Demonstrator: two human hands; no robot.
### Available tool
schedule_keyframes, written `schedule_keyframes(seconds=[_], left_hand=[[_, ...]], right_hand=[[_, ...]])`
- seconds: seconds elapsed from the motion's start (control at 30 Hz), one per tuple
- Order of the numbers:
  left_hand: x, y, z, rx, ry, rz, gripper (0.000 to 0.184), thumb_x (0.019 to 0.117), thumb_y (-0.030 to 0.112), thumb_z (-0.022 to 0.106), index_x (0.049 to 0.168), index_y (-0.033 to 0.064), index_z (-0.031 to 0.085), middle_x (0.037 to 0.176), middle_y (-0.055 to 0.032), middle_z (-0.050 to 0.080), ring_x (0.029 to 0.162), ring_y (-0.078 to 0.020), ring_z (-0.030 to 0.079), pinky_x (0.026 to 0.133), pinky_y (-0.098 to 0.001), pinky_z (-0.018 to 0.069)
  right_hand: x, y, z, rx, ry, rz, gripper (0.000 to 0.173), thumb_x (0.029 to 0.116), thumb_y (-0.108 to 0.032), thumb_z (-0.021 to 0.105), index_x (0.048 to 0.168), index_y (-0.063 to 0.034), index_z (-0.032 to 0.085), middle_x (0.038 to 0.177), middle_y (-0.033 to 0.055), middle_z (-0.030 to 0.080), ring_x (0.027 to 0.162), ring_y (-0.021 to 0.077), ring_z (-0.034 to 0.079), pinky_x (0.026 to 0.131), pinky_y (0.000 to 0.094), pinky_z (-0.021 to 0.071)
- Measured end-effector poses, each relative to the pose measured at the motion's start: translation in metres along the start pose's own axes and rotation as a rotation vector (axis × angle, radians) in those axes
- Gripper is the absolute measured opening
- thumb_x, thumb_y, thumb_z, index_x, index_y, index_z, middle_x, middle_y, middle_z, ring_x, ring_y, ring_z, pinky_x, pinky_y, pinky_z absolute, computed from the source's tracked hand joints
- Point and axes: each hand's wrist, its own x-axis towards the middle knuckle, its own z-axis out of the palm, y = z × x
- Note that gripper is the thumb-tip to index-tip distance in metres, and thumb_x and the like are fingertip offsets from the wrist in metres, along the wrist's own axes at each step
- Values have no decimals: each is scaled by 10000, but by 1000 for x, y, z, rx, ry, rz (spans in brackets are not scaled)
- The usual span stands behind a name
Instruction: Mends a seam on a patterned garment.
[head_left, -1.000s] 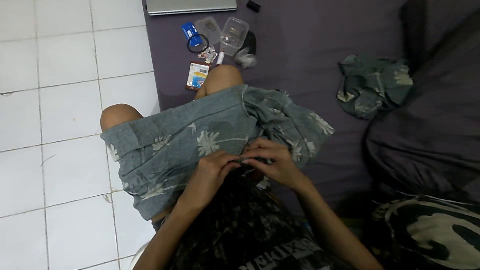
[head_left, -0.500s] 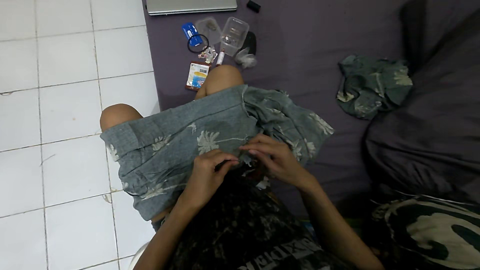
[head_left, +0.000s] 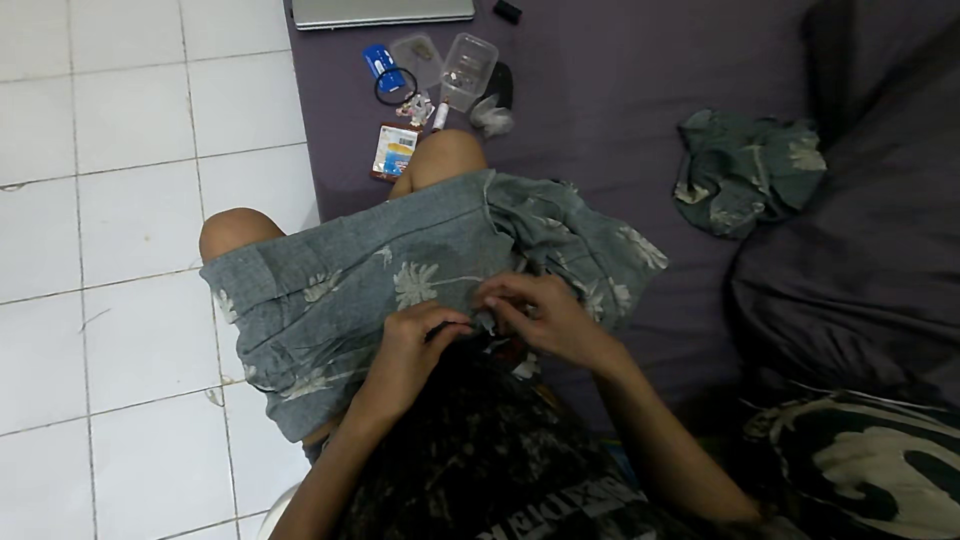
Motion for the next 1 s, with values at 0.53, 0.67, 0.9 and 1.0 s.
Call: schedule_keyframes(seconds=[0.53, 0.67, 0.9, 1.0], left_hand=[[1, 4, 1, 19, -71, 26, 124, 940, 36, 656, 952, -28, 762, 897, -121, 747, 860, -101, 708, 846, -170, 529], [1, 3, 2, 11, -60, 29, 118, 935, 38, 664, 945, -29, 761, 890, -122, 746, 854, -97, 708, 839, -166, 530], [1, 3, 2, -2, -74, 26, 122, 940, 40, 658, 942, -29, 759, 886, -114, 745, 854, -83, 704, 840, -158, 526], [1, 3, 2, -5, -73, 26, 121, 942, 44, 662, 942, -22, 763, 889, -108, 746, 856, -73, 702, 837, -152, 526]], right_hand=[[-6, 15, -18, 232, -105, -113, 167, 924, -37, 625, 937, 89, 734, 826, 58, 752, 745, -55, 681, 728, 100, 551], [-6, 18, -19, 261, -124, -124, 164, 922, -36, 626, 930, 87, 734, 820, 44, 750, 745, -64, 675, 726, 94, 546], [-6, 21, -19, 297, -138, -138, 162, 919, -39, 631, 927, 84, 738, 812, 33, 747, 737, -64, 676, 716, 95, 551], [-6, 23, -20, 300, -146, -144, 164, 925, -44, 628, 929, 77, 739, 817, 28, 747, 739, -62, 677, 717, 96, 552]])
